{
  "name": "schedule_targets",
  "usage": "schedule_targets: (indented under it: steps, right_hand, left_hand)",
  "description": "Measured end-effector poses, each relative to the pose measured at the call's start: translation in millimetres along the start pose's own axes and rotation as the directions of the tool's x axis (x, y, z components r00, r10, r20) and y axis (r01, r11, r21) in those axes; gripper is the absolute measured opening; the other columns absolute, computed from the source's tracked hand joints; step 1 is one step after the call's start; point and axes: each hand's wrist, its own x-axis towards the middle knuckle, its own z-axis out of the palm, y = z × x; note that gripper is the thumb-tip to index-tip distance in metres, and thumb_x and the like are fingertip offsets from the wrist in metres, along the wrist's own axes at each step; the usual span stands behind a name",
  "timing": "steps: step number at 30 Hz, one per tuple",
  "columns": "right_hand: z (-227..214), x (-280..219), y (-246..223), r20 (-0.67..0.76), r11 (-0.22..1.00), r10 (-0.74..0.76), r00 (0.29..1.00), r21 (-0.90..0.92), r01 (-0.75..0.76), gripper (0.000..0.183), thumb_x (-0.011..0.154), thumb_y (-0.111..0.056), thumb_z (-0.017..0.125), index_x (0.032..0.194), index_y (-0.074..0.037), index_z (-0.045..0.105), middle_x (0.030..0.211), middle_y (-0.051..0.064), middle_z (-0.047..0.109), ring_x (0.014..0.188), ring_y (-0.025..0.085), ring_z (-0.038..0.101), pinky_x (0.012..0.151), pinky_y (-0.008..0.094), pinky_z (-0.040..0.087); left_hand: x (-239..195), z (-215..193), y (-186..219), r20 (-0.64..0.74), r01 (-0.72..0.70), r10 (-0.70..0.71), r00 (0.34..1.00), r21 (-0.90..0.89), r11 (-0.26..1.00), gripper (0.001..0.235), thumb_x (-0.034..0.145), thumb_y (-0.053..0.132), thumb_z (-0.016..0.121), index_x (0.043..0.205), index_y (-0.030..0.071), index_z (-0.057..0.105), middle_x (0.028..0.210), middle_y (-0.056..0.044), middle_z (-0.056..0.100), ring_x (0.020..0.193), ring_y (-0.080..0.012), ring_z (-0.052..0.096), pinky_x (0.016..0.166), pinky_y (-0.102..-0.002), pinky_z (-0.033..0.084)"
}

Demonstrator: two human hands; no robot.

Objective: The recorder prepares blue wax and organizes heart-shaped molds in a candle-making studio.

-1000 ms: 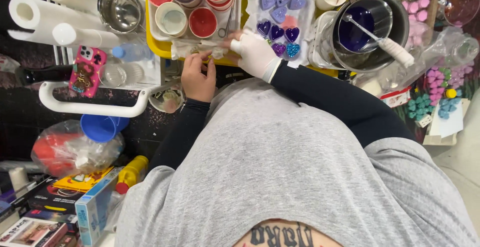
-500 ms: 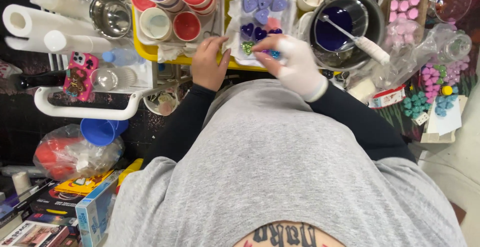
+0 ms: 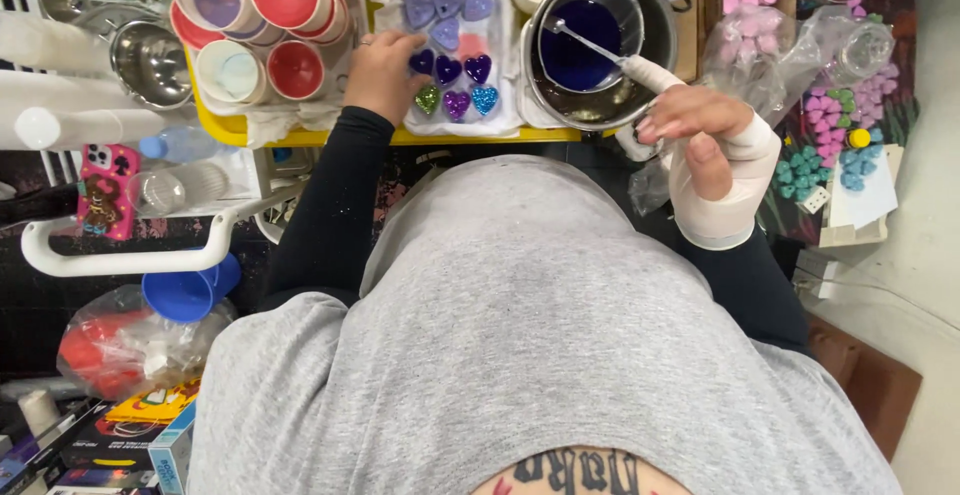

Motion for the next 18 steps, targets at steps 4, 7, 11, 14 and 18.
schedule_targets:
  steps: [4,7,11,14,18]
  right_hand:
    - [-9,-4,3,0.009,1.000,-0.010,1.000,-0.016,0.010,0.021,0.107,-0.025,0.062,0.101,-0.005,0.061,0.098,0.009,0.068,0.092,0.021,0.065,0.114,0.050,0.047]
    - [-17,-10,11,0.031,0.999,-0.013,0.999,-0.030,0.014,0.020,0.110,-0.023,0.062,0.105,-0.004,0.063,0.097,0.012,0.070,0.093,0.022,0.066,0.098,0.041,0.048]
    - [-18,-7,14,0.039,1.000,-0.020,0.999,-0.006,0.020,0.018,0.111,-0.022,0.063,0.105,-0.004,0.063,0.097,0.011,0.071,0.093,0.022,0.066,0.099,0.040,0.048]
    - [-17,-7,16,0.044,1.000,-0.007,0.999,0.001,0.007,0.018,0.110,-0.021,0.063,0.105,-0.004,0.063,0.097,0.012,0.070,0.093,0.022,0.066,0.095,0.038,0.048]
    - [-12,-3,19,0.048,1.000,-0.020,0.999,0.014,0.019,0.018,0.110,-0.021,0.062,0.106,-0.004,0.064,0.097,0.011,0.070,0.093,0.022,0.065,0.095,0.037,0.048]
  left_hand:
    - [3,7,-6,-0.021,-0.043,0.044,0.999,0.030,0.999,0.052,0.074,0.020,0.092,0.122,0.010,0.073,0.114,-0.010,0.071,0.108,-0.0350,0.062,0.091,-0.046,0.047]
    - [3,9,-9,-0.020,-0.026,0.026,0.999,0.007,1.000,0.051,0.073,0.020,0.092,0.120,0.011,0.075,0.114,-0.008,0.072,0.106,-0.0341,0.062,0.090,-0.045,0.047]
    - [4,11,-10,-0.029,-0.007,0.007,1.000,-0.001,1.000,0.051,0.069,0.023,0.093,0.116,0.011,0.076,0.111,-0.008,0.072,0.104,-0.0350,0.061,0.089,-0.045,0.047]
    - [4,11,-10,-0.020,-0.003,0.003,1.000,0.006,1.000,0.050,0.069,0.024,0.093,0.115,0.012,0.077,0.110,-0.007,0.072,0.103,-0.0350,0.061,0.088,-0.045,0.048]
    - [5,9,-10,-0.018,-0.014,0.015,1.000,0.043,0.999,0.048,0.069,0.023,0.092,0.114,0.013,0.077,0.108,-0.006,0.072,0.103,-0.0339,0.062,0.086,-0.046,0.048]
